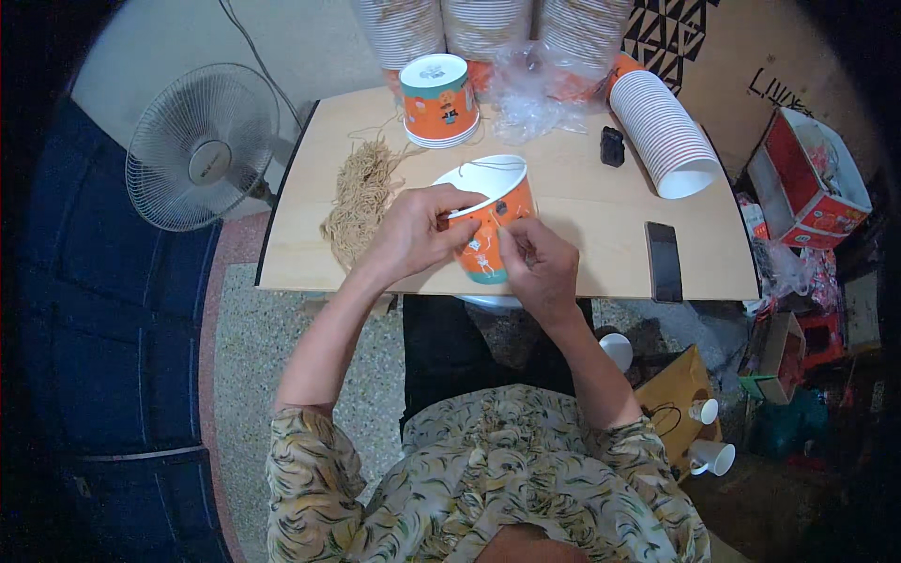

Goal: Preparing and securing paper bowls with rubber bands for packaging.

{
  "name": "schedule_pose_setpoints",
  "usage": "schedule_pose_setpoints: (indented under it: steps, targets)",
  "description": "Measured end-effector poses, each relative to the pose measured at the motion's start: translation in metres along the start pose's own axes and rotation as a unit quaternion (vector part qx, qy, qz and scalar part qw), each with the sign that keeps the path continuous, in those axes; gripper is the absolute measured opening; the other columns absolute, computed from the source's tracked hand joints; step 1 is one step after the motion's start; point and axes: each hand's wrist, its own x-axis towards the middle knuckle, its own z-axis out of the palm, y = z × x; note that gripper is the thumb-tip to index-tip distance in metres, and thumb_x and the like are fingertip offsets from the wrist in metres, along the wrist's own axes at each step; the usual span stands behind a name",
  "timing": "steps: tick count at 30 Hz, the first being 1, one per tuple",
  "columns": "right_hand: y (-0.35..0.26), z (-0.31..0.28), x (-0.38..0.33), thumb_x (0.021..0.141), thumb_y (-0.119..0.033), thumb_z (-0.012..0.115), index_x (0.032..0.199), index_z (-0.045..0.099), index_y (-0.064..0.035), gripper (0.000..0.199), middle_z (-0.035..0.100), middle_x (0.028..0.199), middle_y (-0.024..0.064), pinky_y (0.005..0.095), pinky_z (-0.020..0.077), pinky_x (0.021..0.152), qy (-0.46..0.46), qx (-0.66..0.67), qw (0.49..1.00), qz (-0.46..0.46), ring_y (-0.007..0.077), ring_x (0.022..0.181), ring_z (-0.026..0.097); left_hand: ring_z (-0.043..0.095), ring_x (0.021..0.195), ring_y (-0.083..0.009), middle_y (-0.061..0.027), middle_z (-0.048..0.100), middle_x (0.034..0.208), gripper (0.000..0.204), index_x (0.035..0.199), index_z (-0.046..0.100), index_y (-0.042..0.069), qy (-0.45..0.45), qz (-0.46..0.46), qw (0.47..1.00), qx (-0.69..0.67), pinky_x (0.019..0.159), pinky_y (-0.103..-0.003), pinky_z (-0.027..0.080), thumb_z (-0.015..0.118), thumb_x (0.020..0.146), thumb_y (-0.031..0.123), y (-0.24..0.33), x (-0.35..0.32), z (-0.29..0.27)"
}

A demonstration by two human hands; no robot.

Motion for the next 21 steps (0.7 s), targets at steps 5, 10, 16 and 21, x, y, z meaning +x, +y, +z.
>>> schedule_pose_setpoints:
  steps: [5, 10, 16, 21]
  targets:
    - [0.007, 0.003, -0.005, 0.082, -0.007, 0.073, 0.083, 0.066, -0.0059, 0.007, 0.067, 0.071, 0.0098, 0.0343, 0.0525, 0.055, -0.013, 0.023, 0.999, 0.045, 0.0230, 0.061, 0.068, 0.065, 0.065, -0.0191, -0.0160, 0.072, 0.095, 0.038, 0.118, 0.070, 0.009, -0.005, 0.020, 0.999, 0.043, 0.062, -0.033, 0.053, 0.069, 0.081, 0.012, 0.012, -0.002, 0.000]
    - [0.006, -0.002, -0.005, 0.083, -0.009, 0.073, 0.082, 0.066, -0.0065, 0.007, 0.066, 0.069, 0.0092, 0.0344, 0.0516, 0.054, -0.015, 0.012, 0.999, 0.044, 0.0226, 0.059, 0.067, 0.068, 0.073, -0.0182, -0.0119, 0.071, 0.094, 0.034, 0.120, 0.069, 0.008, -0.040, 0.056, 0.990, 0.126, 0.067, -0.032, 0.055, 0.068, 0.085, 0.005, 0.026, -0.008, 0.005]
    - [0.002, -0.031, -0.009, 0.083, -0.013, 0.074, 0.087, 0.065, -0.0077, 0.012, 0.067, 0.070, 0.0099, 0.0372, 0.0513, 0.055, -0.121, -0.040, 0.992, 0.000, 0.0230, 0.061, 0.068, 0.067, 0.084, -0.0364, -0.0166, 0.068, 0.089, 0.028, 0.107, 0.072, 0.008, -0.051, 0.102, 0.985, 0.127, 0.074, -0.043, 0.053, 0.066, 0.080, 0.001, 0.011, -0.020, 0.017]
    - [0.010, -0.047, 0.005, 0.083, -0.010, 0.074, 0.103, 0.068, -0.0055, 0.022, 0.068, 0.077, 0.0083, 0.0311, 0.0509, 0.060, -0.168, -0.047, 0.985, -0.014, 0.0172, 0.065, 0.065, 0.069, 0.074, -0.0296, -0.0161, 0.070, 0.086, 0.018, 0.099, 0.073, 0.004, -0.037, 0.070, 0.994, 0.078, 0.068, -0.035, 0.054, 0.071, 0.081, 0.003, -0.001, -0.022, 0.019]
